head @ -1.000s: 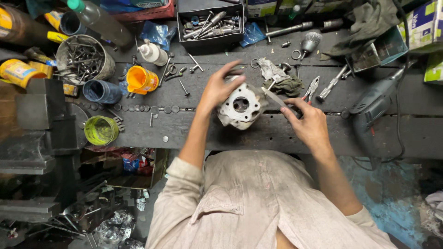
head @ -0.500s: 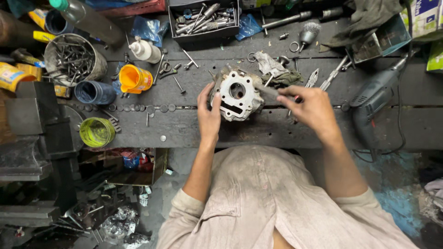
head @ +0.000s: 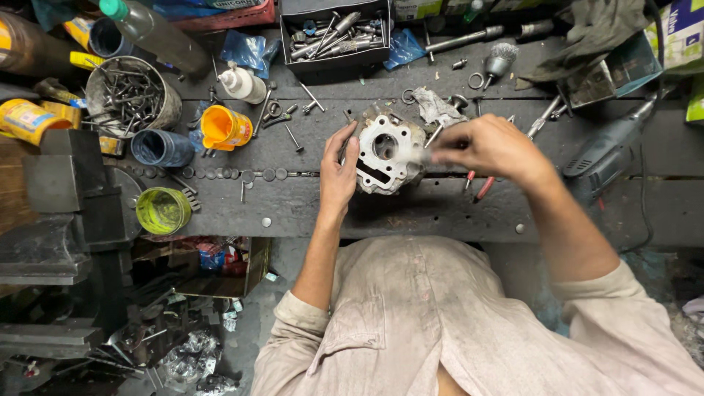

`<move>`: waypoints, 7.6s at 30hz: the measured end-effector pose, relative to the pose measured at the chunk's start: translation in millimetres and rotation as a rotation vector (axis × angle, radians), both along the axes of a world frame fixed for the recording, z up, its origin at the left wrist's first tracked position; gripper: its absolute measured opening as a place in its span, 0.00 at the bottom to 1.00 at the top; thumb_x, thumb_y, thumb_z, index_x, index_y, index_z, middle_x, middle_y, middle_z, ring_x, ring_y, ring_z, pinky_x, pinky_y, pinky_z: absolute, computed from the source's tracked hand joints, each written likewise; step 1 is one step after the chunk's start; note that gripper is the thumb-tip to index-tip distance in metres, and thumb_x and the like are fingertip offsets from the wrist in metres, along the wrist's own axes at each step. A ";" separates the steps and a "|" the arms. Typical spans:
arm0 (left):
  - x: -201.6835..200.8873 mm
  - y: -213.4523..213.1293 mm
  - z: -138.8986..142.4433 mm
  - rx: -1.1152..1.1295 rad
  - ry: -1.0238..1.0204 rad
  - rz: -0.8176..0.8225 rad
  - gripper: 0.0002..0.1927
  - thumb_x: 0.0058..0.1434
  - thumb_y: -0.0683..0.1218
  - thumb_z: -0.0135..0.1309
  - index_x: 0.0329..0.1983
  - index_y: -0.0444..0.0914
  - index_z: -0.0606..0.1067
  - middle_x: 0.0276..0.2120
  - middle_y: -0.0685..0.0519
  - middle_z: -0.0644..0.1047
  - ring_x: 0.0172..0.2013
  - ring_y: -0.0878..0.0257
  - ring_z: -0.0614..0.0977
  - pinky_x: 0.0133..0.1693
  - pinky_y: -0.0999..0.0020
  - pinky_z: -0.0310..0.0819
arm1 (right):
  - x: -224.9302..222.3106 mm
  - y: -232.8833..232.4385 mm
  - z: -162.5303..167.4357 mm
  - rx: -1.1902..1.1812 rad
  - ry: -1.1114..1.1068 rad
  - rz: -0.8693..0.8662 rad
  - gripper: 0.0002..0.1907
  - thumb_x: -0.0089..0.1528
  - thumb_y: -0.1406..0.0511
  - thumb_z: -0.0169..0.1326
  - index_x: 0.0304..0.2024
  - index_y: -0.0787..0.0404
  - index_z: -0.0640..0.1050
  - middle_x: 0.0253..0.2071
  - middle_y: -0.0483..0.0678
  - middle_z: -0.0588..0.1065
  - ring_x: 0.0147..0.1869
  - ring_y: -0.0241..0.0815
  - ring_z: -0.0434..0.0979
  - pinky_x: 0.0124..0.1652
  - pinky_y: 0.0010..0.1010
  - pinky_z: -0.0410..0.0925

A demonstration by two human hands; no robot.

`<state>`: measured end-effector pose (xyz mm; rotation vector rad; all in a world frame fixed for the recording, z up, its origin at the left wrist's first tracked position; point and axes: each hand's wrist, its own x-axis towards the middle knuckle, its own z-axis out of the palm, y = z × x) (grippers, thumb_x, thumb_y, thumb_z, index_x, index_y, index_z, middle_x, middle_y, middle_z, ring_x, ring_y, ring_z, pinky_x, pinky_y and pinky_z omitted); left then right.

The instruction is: The person uses a hand file to smooth the inner bore of a small engine block, then switches to a rotary tool to continue deburring and smoothing the same area. The workpiece is repositioned several times to access different angles.

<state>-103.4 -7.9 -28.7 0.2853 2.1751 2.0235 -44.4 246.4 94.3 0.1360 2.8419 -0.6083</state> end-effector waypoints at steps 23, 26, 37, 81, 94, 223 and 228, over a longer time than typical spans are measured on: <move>-24.3 7.9 -8.4 -0.145 0.158 -0.082 0.16 0.73 0.48 0.47 0.58 0.39 0.78 0.54 0.48 0.80 0.58 0.53 0.76 0.63 0.58 0.64 | -9.7 2.5 6.5 -0.064 -0.152 0.101 0.18 0.54 0.49 0.65 0.42 0.47 0.87 0.32 0.49 0.84 0.34 0.49 0.85 0.38 0.38 0.74; -24.7 13.0 -17.8 -0.159 0.083 -0.049 0.15 0.74 0.50 0.47 0.57 0.42 0.79 0.53 0.47 0.81 0.58 0.53 0.78 0.63 0.60 0.67 | -5.2 -1.8 6.2 -0.046 -0.073 -0.074 0.18 0.62 0.50 0.63 0.48 0.50 0.85 0.31 0.53 0.82 0.34 0.50 0.84 0.39 0.39 0.73; 20.4 9.3 -23.8 0.115 -0.274 0.246 0.40 0.60 0.53 0.65 0.71 0.36 0.63 0.58 0.43 0.73 0.56 0.56 0.74 0.57 0.63 0.69 | 45.8 22.2 -47.7 -0.931 0.226 -0.264 0.19 0.71 0.61 0.55 0.61 0.64 0.75 0.36 0.43 0.77 0.37 0.31 0.76 0.36 0.25 0.71; -55.2 36.5 56.9 -0.233 0.458 -0.219 0.18 0.51 0.46 0.64 0.47 0.45 0.84 0.63 0.48 0.75 0.60 0.51 0.80 0.60 0.61 0.77 | 8.1 -14.1 -72.4 -0.187 0.005 -0.163 0.21 0.64 0.48 0.54 0.47 0.54 0.84 0.38 0.59 0.81 0.43 0.63 0.81 0.45 0.49 0.72; -56.6 36.6 52.5 -0.256 0.447 -0.209 0.18 0.51 0.46 0.64 0.47 0.45 0.84 0.64 0.48 0.74 0.61 0.50 0.80 0.61 0.59 0.76 | -6.8 -16.5 -65.9 -0.114 -0.114 -0.045 0.22 0.66 0.48 0.53 0.42 0.58 0.84 0.32 0.59 0.80 0.37 0.61 0.82 0.42 0.50 0.73; -97.0 41.3 35.9 -0.233 0.203 -0.194 0.21 0.51 0.52 0.65 0.49 0.48 0.84 0.61 0.48 0.77 0.59 0.54 0.81 0.57 0.60 0.76 | -11.2 -11.5 -57.8 0.101 0.297 0.062 0.17 0.67 0.50 0.57 0.39 0.54 0.85 0.29 0.52 0.81 0.31 0.56 0.81 0.31 0.46 0.72; -96.9 40.7 37.7 -0.253 0.199 -0.193 0.21 0.51 0.53 0.65 0.49 0.49 0.84 0.61 0.49 0.77 0.59 0.54 0.81 0.57 0.60 0.76 | -14.1 -13.2 -57.7 0.146 0.317 0.079 0.17 0.67 0.50 0.56 0.39 0.54 0.86 0.30 0.51 0.81 0.31 0.55 0.81 0.30 0.46 0.71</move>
